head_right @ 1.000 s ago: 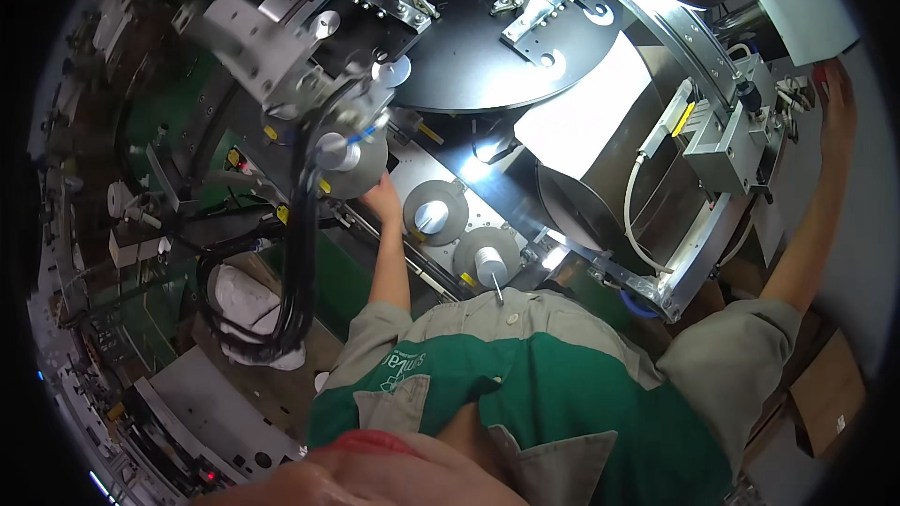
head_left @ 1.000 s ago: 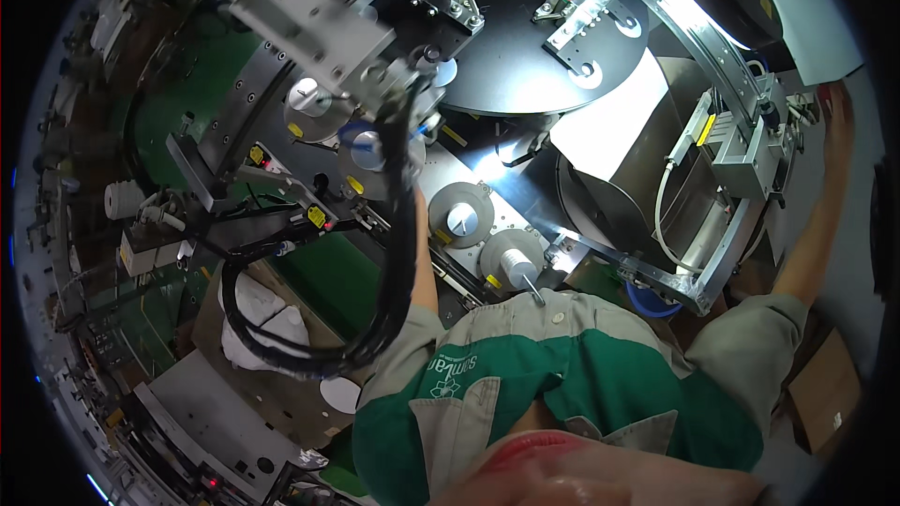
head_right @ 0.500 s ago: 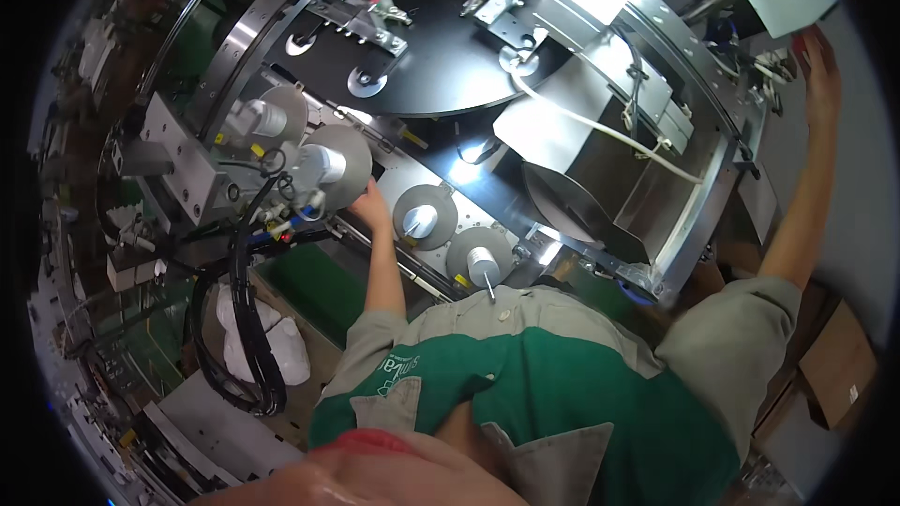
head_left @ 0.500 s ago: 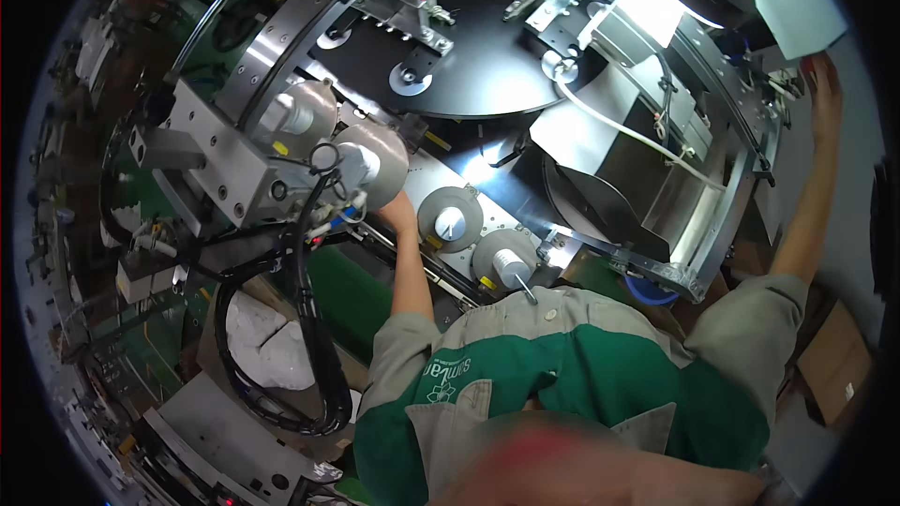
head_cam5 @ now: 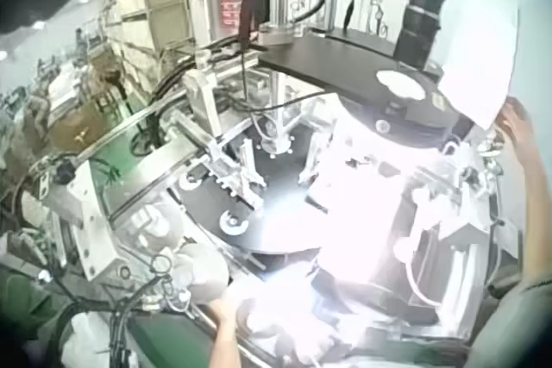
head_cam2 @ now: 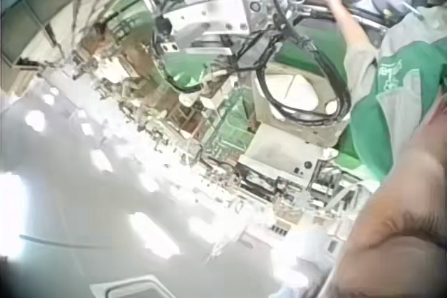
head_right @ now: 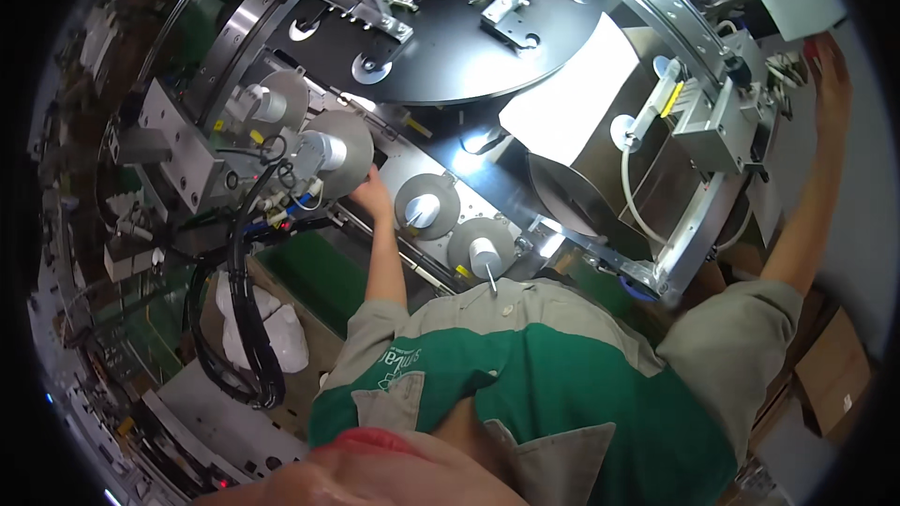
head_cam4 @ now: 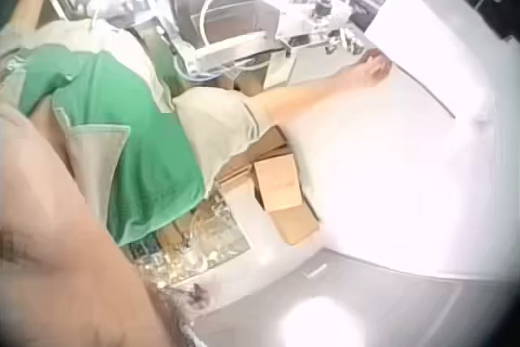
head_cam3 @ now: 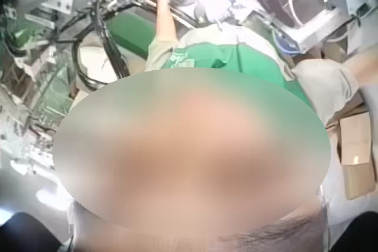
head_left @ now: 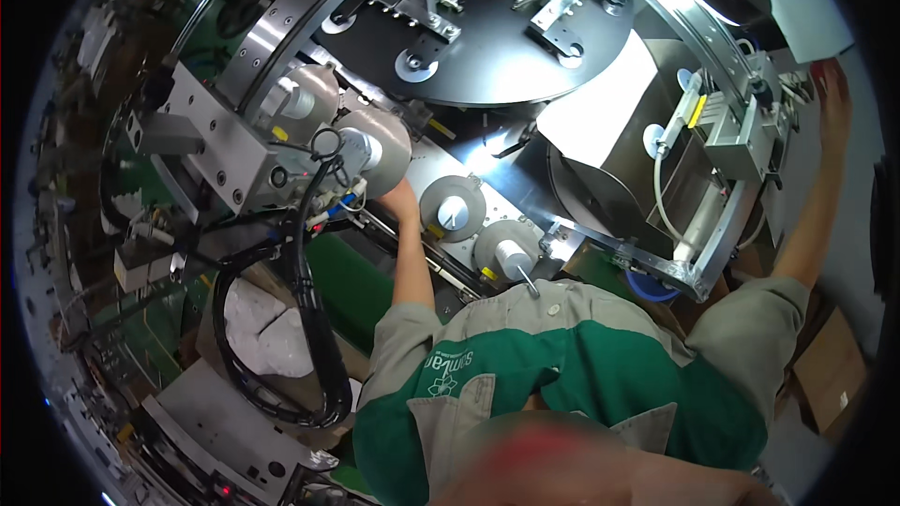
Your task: The person operates a rotary packaging machine by pressing control buttons, adjusting seal liners on the spindles, and cutting material with scissors. The person then gathers finished circular seals from a collection bin and checks them by hand.
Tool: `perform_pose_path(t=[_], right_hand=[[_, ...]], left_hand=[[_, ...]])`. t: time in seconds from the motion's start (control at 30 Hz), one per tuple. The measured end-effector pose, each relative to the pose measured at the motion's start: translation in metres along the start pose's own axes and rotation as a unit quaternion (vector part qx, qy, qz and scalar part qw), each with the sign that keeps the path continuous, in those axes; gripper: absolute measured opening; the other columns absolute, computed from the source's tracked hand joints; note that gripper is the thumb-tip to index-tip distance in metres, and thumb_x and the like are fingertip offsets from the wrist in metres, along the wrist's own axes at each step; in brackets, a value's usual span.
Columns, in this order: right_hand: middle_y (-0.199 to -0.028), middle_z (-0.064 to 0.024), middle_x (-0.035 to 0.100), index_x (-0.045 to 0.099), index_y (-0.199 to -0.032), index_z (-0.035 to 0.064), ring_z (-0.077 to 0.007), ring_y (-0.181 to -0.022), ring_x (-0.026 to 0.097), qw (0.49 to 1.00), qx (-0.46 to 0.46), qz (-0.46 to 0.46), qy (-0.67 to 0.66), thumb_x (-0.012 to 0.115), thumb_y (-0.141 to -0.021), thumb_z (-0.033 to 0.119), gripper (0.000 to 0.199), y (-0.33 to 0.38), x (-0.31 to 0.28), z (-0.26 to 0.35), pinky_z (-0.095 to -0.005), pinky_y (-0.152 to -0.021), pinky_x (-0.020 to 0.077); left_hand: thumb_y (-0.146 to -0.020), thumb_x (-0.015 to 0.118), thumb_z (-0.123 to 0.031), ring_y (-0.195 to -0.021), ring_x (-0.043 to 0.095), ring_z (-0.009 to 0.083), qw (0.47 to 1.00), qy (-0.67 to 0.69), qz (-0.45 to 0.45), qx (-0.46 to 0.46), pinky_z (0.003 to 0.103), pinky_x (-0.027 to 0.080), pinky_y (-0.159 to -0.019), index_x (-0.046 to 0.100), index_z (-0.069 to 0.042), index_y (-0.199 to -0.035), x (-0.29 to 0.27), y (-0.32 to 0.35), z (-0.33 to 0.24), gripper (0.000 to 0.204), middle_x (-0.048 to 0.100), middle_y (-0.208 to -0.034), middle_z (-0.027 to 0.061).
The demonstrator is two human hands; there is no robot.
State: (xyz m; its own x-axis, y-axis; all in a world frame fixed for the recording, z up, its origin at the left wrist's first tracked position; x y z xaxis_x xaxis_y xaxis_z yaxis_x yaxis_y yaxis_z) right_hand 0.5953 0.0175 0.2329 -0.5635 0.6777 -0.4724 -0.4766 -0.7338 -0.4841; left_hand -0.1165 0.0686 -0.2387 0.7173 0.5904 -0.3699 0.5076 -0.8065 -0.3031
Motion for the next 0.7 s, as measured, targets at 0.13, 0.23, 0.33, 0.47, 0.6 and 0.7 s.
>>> perform_pose_path(t=[0.13, 0.23, 0.33, 0.47, 0.6, 0.7], right_hand=[[-0.123, -0.009, 0.049, 0.047, -0.123, -0.0013, -0.0179, -0.11, 0.049, 0.999, 0.037, 0.008, 0.017, 0.052, -0.09, 0.029, 0.045, -0.01, -0.006, -0.021, -0.0331, -0.096, 0.0399], [-0.123, -0.0094, 0.049, 0.047, -0.123, -0.0017, -0.0178, -0.111, 0.049, 0.999, 0.026, 0.024, 0.012, 0.053, -0.09, 0.03, 0.046, -0.01, -0.003, -0.023, -0.0332, -0.097, 0.0394], [-0.121, -0.0091, 0.049, 0.047, -0.123, -0.0014, -0.0174, -0.11, 0.05, 0.999, 0.028, 0.019, 0.007, 0.053, -0.09, 0.03, 0.046, -0.007, -0.001, -0.021, -0.034, -0.098, 0.0391], [-0.122, -0.0091, 0.049, 0.047, -0.123, -0.0016, -0.0169, -0.11, 0.049, 1.0, 0.027, 0.016, 0.005, 0.053, -0.089, 0.031, 0.048, -0.009, 0.001, -0.016, -0.0345, -0.098, 0.0389], [-0.122, -0.0101, 0.049, 0.046, -0.124, -0.0013, -0.0176, -0.112, 0.049, 0.999, 0.025, 0.001, 0.021, 0.053, -0.089, 0.033, 0.05, -0.001, 0.001, -0.009, -0.0343, -0.098, 0.0391], [-0.121, -0.0113, 0.051, 0.047, -0.123, -0.003, -0.0189, -0.111, 0.05, 0.999, 0.038, -0.01, -0.002, 0.054, -0.089, 0.031, 0.049, 0.003, 0.011, -0.001, -0.0336, -0.097, 0.0399]], left_hand=[[-0.074, 0.065, -0.007, -0.092, 0.057, 0.0348, 0.997, -0.067, 0.029, -0.009, 0.042, 0.042, -0.085, 0.059, 0.006, -0.096, -0.006, 0.002, -0.021, 0.026, 0.062, -0.1, 0.0205], [-0.074, 0.065, -0.007, -0.094, 0.056, 0.0363, 0.997, -0.061, 0.035, -0.034, 0.042, 0.041, -0.086, 0.059, 0.006, -0.097, -0.009, 0.0, -0.02, 0.027, 0.061, -0.102, 0.0206], [-0.076, 0.064, -0.008, -0.097, 0.056, 0.036, 0.998, -0.047, 0.025, -0.036, 0.042, 0.04, -0.087, 0.059, 0.006, -0.099, -0.01, 0.001, -0.022, 0.028, 0.061, -0.104, 0.0209], [-0.076, 0.065, -0.008, -0.098, 0.056, 0.0358, 0.998, -0.056, 0.004, 0.035, 0.042, 0.04, -0.088, 0.059, 0.006, -0.1, -0.011, -0.002, -0.022, 0.028, 0.06, -0.104, 0.0208], [-0.075, 0.065, -0.007, -0.097, 0.056, 0.0357, 0.997, -0.073, 0.011, 0.024, 0.043, 0.04, -0.087, 0.059, 0.006, -0.099, -0.006, 0.001, -0.02, 0.028, 0.061, -0.104, 0.0205], [-0.075, 0.064, -0.006, -0.088, 0.058, 0.0357, 0.999, -0.041, 0.011, 0.003, 0.043, 0.042, -0.081, 0.06, 0.006, -0.093, -0.007, 0.0, -0.015, 0.022, 0.062, -0.097, 0.0209]])
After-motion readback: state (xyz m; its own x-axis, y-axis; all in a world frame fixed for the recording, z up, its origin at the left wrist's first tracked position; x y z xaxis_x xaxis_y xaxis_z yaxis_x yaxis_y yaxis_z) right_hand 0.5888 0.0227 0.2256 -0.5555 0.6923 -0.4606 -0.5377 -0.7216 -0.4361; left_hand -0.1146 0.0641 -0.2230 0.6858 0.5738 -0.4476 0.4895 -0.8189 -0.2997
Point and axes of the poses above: each hand's wrist, its own y-axis away from the middle knuckle, its own x-axis out of the palm, z = x × y, the point moved 8 cm from there along -y, towards the middle knuckle
